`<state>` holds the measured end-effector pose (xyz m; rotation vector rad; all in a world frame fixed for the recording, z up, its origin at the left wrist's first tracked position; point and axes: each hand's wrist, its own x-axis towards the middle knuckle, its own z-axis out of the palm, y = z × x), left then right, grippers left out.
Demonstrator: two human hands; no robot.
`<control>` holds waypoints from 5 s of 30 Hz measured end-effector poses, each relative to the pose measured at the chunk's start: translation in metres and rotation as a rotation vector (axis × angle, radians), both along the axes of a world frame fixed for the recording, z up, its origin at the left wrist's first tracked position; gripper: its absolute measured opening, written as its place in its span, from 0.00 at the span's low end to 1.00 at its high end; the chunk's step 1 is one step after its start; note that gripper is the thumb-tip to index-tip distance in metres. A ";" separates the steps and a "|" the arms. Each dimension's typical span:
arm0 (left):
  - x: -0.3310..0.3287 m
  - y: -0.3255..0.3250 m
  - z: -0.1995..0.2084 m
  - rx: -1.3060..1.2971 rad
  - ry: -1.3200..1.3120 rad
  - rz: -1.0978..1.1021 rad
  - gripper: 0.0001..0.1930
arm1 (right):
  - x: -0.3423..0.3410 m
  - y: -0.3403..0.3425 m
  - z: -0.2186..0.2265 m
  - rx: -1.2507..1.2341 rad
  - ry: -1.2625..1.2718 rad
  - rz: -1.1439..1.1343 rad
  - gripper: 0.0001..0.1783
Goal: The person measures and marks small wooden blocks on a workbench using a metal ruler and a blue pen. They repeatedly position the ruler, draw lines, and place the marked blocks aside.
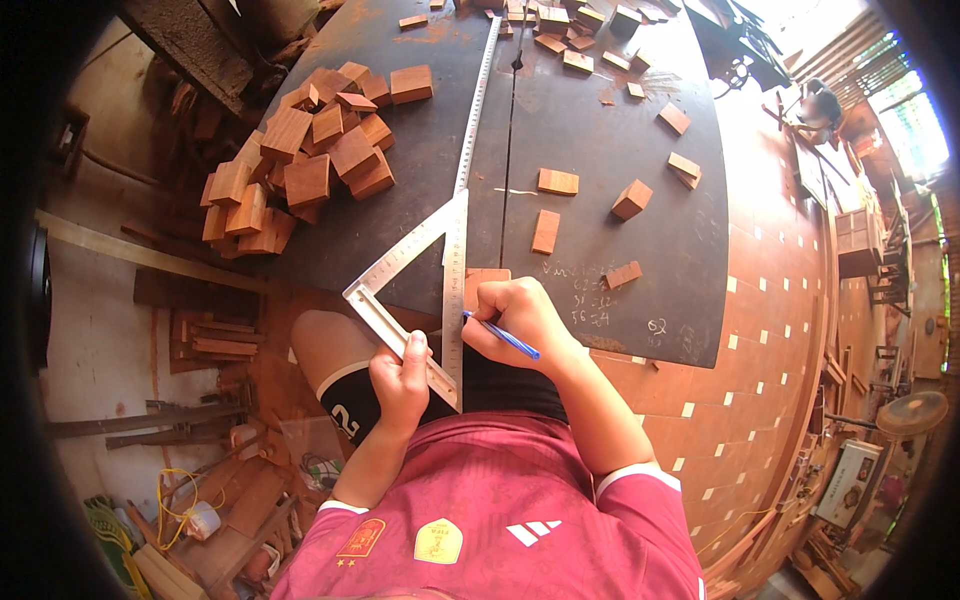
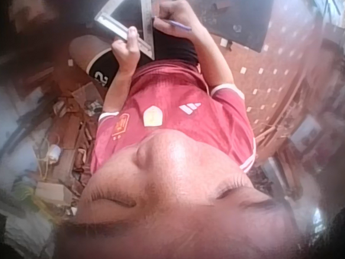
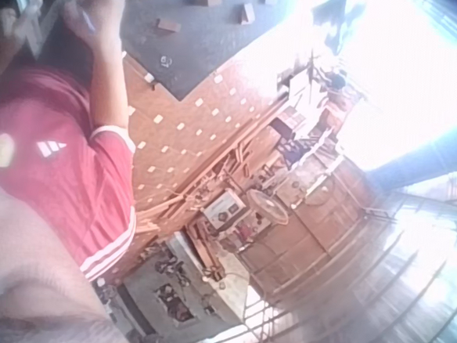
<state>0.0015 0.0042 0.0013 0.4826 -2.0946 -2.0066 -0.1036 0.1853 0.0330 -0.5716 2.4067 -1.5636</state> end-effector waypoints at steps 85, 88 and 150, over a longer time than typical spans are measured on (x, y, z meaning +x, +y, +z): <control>-0.005 0.017 0.003 -0.049 0.047 -0.043 0.15 | -0.015 0.004 -0.005 -0.108 -0.087 -0.255 0.13; -0.005 0.017 0.004 -0.057 0.045 -0.033 0.16 | -0.015 0.004 -0.003 -0.062 -0.060 -0.236 0.12; -0.011 0.035 -0.001 -0.104 0.098 -0.048 0.12 | -0.008 0.018 -0.036 -0.220 0.022 -0.374 0.08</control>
